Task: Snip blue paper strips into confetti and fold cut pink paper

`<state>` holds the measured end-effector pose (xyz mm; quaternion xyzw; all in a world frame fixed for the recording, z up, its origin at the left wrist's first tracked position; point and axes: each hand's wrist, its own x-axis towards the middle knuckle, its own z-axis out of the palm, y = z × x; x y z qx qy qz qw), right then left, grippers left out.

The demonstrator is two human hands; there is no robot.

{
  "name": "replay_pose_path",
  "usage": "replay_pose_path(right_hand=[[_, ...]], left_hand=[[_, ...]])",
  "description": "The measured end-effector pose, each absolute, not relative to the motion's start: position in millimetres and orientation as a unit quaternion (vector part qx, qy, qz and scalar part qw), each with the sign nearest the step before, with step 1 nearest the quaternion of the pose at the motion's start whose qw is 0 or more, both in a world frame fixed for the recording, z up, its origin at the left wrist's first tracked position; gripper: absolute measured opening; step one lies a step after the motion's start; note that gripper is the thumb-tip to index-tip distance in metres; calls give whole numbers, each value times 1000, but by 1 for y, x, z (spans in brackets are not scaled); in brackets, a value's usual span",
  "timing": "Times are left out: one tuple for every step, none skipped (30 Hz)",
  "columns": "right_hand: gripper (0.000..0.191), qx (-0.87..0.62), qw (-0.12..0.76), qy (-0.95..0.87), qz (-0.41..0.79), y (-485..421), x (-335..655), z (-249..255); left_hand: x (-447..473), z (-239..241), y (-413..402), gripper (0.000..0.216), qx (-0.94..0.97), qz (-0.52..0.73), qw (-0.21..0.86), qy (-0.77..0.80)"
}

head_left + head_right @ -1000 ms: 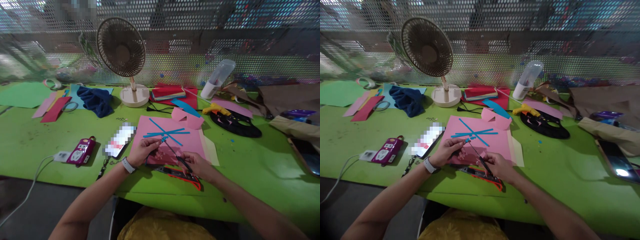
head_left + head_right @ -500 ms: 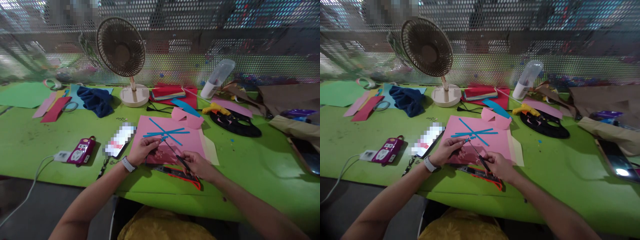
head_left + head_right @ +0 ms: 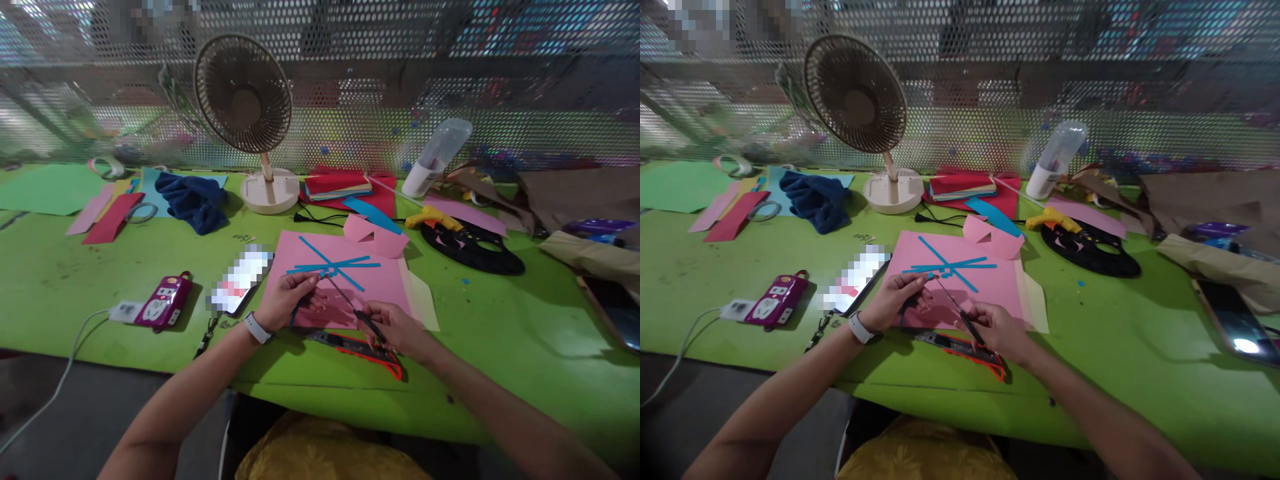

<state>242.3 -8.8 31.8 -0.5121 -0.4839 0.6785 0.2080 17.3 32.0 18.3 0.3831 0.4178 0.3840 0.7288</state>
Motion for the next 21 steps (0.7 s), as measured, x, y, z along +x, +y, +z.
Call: replay_pose_path(right_hand=[[49, -511, 205, -485, 679, -9, 242, 33], [48, -510, 204, -488, 678, -9, 241, 34], [48, -509, 203, -491, 677, -9, 241, 35], [48, -509, 201, -493, 676, -9, 241, 35], [47, -510, 199, -495, 675, -10, 242, 34], [47, -511, 196, -497, 674, -10, 242, 34], [47, -511, 192, -499, 673, -10, 243, 33], [47, -511, 188, -501, 673, -11, 243, 32], [47, -510, 186, -502, 673, -11, 244, 31], [47, -509, 185, -502, 674, -11, 244, 30], [47, -507, 187, -503, 675, -11, 244, 30], [47, -506, 188, -503, 675, -11, 244, 30], [47, -505, 189, -502, 676, -11, 244, 31], [47, -504, 190, -502, 677, -11, 244, 32], [48, -503, 190, -501, 678, -11, 243, 33], [49, -503, 192, -500, 678, -11, 243, 34], [49, -503, 195, -499, 679, -10, 242, 35], [50, -502, 199, -498, 678, -10, 242, 35], [50, -502, 202, -498, 677, -10, 241, 35], [50, -503, 204, -500, 675, -10, 241, 36], [49, -503, 205, -501, 674, -10, 241, 36]], left_hand=[[17, 18, 32, 50, 385, 382, 729, 418], [17, 18, 32, 49, 387, 381, 729, 417], [17, 18, 31, 49, 389, 380, 728, 416], [18, 18, 31, 48, 392, 379, 728, 416], [18, 18, 31, 48, 395, 376, 728, 415], [18, 18, 30, 47, 400, 372, 728, 415], [19, 19, 30, 47, 405, 367, 728, 414], [19, 19, 29, 46, 412, 364, 727, 412], [19, 20, 29, 46, 418, 363, 725, 409], [20, 20, 29, 45, 424, 364, 723, 407], [20, 20, 28, 44, 428, 367, 720, 405], [20, 20, 28, 44, 431, 369, 717, 406], [20, 20, 28, 44, 433, 370, 714, 407], [20, 20, 28, 44, 434, 370, 713, 408], [20, 20, 28, 44, 436, 368, 712, 409], [19, 20, 28, 44, 437, 366, 712, 409], [19, 20, 28, 44, 438, 365, 713, 409], [19, 20, 29, 44, 439, 366, 712, 408], [19, 20, 29, 44, 441, 367, 711, 407], [19, 20, 29, 44, 443, 368, 709, 406], [19, 19, 29, 44, 445, 371, 707, 406]])
